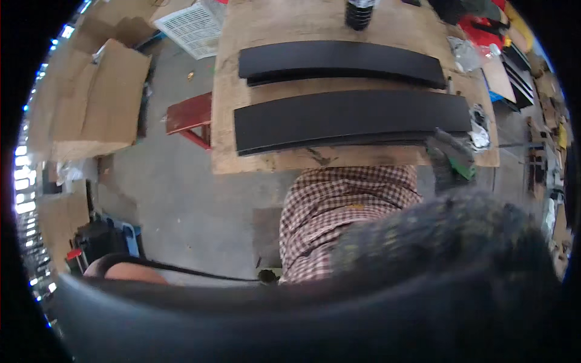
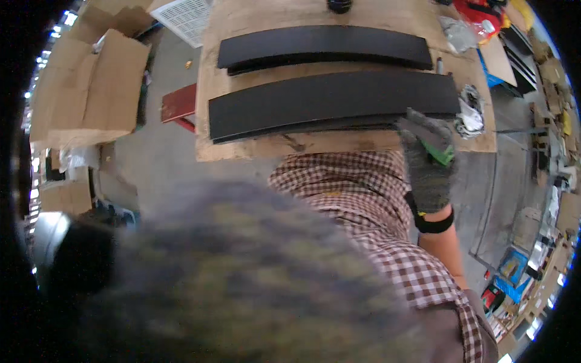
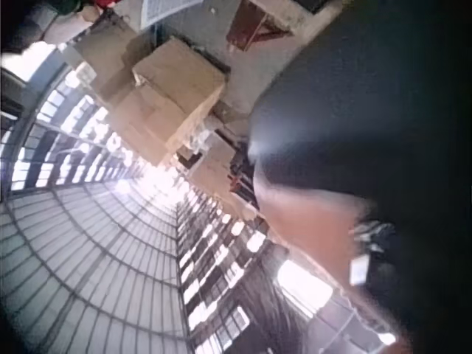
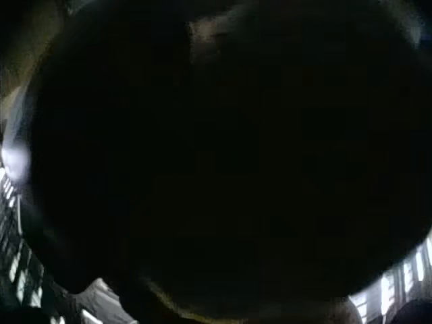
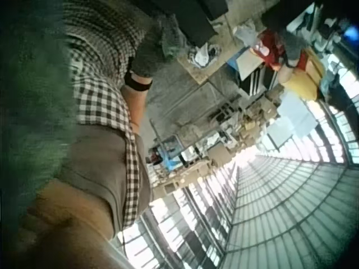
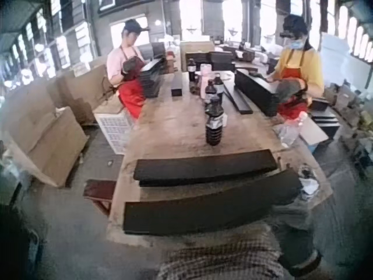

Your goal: Wiping down black furniture slats with a cleaning cloth on a workbench.

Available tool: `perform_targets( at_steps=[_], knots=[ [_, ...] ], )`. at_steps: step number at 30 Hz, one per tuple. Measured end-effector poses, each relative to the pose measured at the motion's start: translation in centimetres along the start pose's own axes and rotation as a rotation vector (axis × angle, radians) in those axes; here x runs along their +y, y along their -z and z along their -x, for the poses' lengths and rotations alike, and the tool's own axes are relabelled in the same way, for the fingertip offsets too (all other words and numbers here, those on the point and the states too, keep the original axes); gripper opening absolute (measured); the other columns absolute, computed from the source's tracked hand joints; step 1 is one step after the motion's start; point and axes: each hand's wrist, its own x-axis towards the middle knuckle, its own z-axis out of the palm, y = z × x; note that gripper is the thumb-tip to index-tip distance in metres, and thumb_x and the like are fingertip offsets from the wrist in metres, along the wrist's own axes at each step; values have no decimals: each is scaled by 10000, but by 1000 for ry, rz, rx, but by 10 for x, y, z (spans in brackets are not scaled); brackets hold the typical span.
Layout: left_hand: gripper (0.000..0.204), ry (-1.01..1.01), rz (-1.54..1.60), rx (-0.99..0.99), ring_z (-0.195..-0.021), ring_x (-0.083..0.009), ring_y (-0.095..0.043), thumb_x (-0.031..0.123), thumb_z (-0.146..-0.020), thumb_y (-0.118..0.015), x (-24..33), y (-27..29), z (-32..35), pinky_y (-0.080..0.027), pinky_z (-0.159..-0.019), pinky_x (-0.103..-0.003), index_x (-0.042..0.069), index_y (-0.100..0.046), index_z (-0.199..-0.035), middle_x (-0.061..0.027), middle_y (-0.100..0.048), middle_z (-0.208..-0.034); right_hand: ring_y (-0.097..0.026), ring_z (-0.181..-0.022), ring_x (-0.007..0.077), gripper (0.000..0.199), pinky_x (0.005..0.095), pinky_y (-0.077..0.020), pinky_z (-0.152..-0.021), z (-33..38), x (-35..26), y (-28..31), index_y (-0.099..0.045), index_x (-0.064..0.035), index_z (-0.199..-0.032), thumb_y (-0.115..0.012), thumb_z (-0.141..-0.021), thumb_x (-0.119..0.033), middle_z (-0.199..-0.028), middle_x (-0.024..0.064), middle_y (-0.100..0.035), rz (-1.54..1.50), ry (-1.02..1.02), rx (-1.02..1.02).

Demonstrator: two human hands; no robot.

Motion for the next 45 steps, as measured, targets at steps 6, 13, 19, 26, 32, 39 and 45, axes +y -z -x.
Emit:
perform_targets(
  at_steps=[6,13,19,26,32,39,45],
  knots=[
    [296,20,44,-34,-812,-333,-705,371,-770,-692,3,7,7,-527,-696,-473,88,-760,-827,-158,-726,-841,-667,-1166,226,276,362,-531,-1020,-1,-8,2,-720,6,-1199,-734,-925,33,-1261,122,-722,37,-3,15],
    [327,91,79,-87,-833,-340,-711,392,-767,-709,12,19,31,-539,-717,-469,79,-767,-840,-166,-732,-864,-664,-1168,228,263,363,-526,-1024,2,-9,0,-726,5,-1187,-733,-925,31,-1255,120,-724,44,-12,7],
    [354,116,100,-117,-852,-346,-716,410,-764,-723,18,25,40,-548,-735,-465,71,-772,-851,-173,-736,-885,-533,-1303,274,409,403,-442,-1113,18,13,12,-515,-18,-1430,-515,-1071,-215,-1469,134,-546,-56,-320,-144],
    [386,161,69,-79,-873,-353,-723,431,-761,-740,14,13,32,-559,-756,-461,61,-779,-863,-181,-742,-908,-661,-1162,230,221,364,-515,-1035,-5,-13,-9,-742,-14,-1162,-719,-943,4,-1243,104,-729,48,-83,-62],
    [414,86,34,-36,-891,-360,-728,449,-758,-754,5,13,8,-569,-774,-457,53,-785,-874,-188,-747,-928,-663,-1188,244,314,369,-520,-1051,3,-8,6,-649,-38,-1335,-607,-1031,-106,-1361,120,-671,-424,-267,37],
    [448,117,-17,82,-913,-367,-734,470,-755,-771,-1,15,-2,-580,-794,-453,43,-792,-887,-197,-753,-952,-667,-1155,248,289,399,-522,-1050,2,-14,-2,-666,-19,-1285,-602,-1021,-121,-1306,114,-690,-161,-188,-79],
    [476,463,-153,195,-931,-373,-740,489,-752,-785,-88,39,6,-590,-812,-449,35,-798,-898,-204,-758,-972,-671,-1127,251,276,425,-523,-1049,-4,-53,-29,-681,-3,-1242,-598,-1013,-133,-1260,109,-705,-930,-644,-151]
  ],
)
